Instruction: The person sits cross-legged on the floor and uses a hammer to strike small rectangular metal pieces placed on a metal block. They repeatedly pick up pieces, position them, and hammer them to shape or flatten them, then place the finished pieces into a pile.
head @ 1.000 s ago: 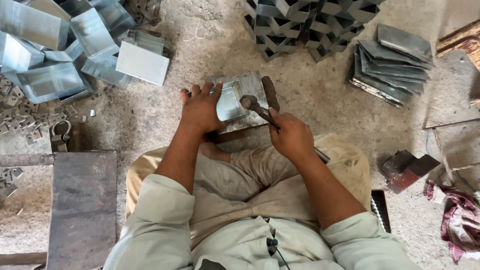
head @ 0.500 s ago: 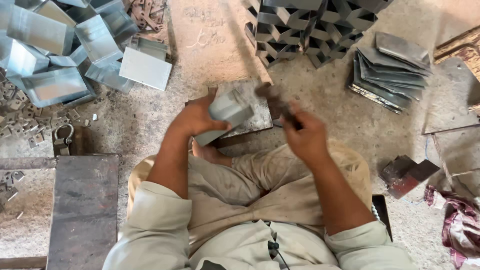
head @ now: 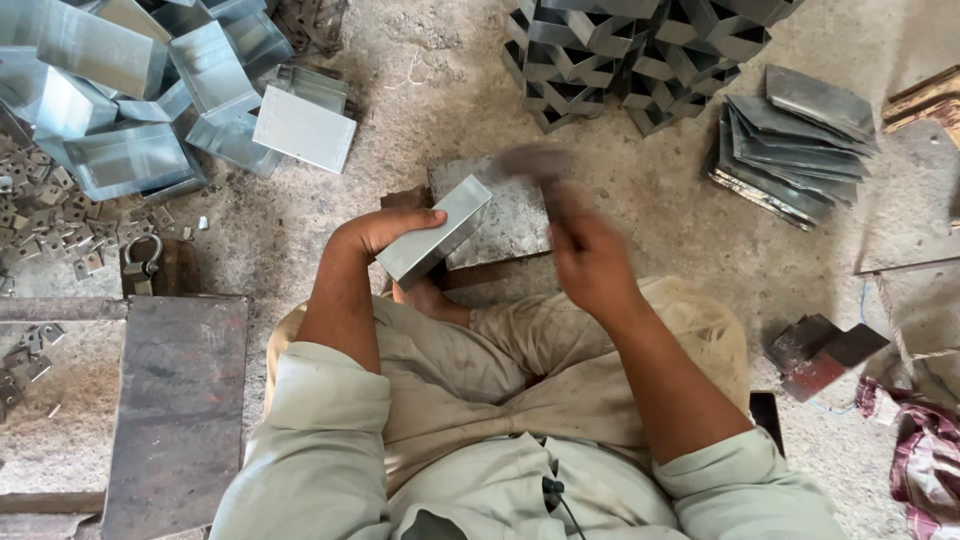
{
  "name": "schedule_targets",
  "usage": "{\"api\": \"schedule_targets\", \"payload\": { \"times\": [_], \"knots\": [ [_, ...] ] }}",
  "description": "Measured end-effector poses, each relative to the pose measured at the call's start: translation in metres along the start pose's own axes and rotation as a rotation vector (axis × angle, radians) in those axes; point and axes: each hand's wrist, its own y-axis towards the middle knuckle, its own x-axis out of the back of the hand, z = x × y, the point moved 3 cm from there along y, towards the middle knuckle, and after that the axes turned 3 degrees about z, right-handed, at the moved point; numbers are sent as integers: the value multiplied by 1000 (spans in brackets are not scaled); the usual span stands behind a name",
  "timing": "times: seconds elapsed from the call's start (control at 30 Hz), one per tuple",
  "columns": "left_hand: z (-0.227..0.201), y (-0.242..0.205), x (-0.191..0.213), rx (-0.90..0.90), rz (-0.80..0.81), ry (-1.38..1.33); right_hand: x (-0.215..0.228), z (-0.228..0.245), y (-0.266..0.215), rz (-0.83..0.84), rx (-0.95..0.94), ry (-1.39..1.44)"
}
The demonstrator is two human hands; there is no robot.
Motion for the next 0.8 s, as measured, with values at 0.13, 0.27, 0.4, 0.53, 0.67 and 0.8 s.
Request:
{"api": "schedule_targets", "payload": {
  "times": [0.13, 0.27, 0.4, 0.53, 0.67, 0.8],
  "knots": [
    [-5, -4, 2, 8, -11, -7, 10, 11, 5, 7, -122, 140],
    [-3, -4, -1, -53, -40, -46, 16, 26, 8, -83, 40, 147],
    [-3, 2, 3, -16, 7, -51, -7, 21, 17, 162, 68, -33],
    [1, 4, 1, -36, 14, -61, -7, 23, 10, 30, 0, 156],
    [-1, 2, -2, -94, 6, -59, -16, 26, 17, 101, 77, 42],
    [-4, 5, 0, -38, 22, -66, -14, 27, 14, 59, 58, 55]
  ]
}}
